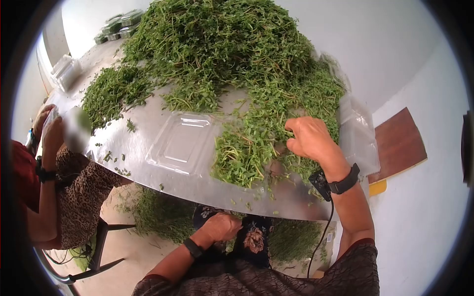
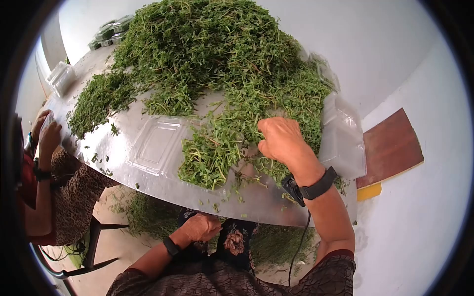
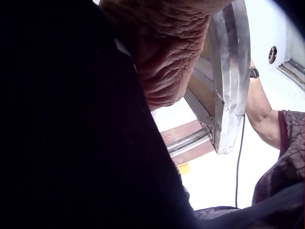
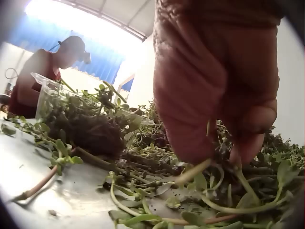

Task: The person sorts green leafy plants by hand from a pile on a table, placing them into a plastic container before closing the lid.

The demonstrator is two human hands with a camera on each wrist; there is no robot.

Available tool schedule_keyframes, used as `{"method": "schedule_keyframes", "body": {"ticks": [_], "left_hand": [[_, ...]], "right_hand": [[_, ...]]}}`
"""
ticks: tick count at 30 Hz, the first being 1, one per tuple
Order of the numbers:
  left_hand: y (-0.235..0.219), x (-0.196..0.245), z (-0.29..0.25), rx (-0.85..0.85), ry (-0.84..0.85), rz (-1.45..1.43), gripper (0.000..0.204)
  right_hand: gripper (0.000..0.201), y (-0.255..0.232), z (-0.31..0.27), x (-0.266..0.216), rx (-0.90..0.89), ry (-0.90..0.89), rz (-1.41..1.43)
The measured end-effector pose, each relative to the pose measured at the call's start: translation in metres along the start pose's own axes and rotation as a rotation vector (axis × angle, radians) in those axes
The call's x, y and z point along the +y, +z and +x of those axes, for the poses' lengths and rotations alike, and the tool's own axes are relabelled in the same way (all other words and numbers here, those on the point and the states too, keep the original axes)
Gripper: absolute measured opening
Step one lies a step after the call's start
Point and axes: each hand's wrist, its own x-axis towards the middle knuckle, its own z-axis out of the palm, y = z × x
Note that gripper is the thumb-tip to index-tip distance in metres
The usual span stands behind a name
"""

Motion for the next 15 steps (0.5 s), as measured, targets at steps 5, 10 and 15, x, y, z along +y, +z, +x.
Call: {"method": "schedule_keyframes", "body": {"ticks": [5, 10, 15], "left_hand": [[0.0, 0.001, 0.0, -0.029, -0.054, 0.0, 0.017], [0.002, -0.001, 0.0, -0.056, -0.063, -0.008, 0.018], [0.001, 0.002, 0.002, -0.066, -0.082, 0.006, 0.018]], "right_hand": [[0.023, -0.009, -0.008, 0.016, 0.256, -0.07, 0.097], [0.027, -0.037, -0.028, 0.014, 0.251, 0.078, 0.261], [0.04, -0.013, -0.037, 0.021, 0.182, 0.032, 0.101]]}}
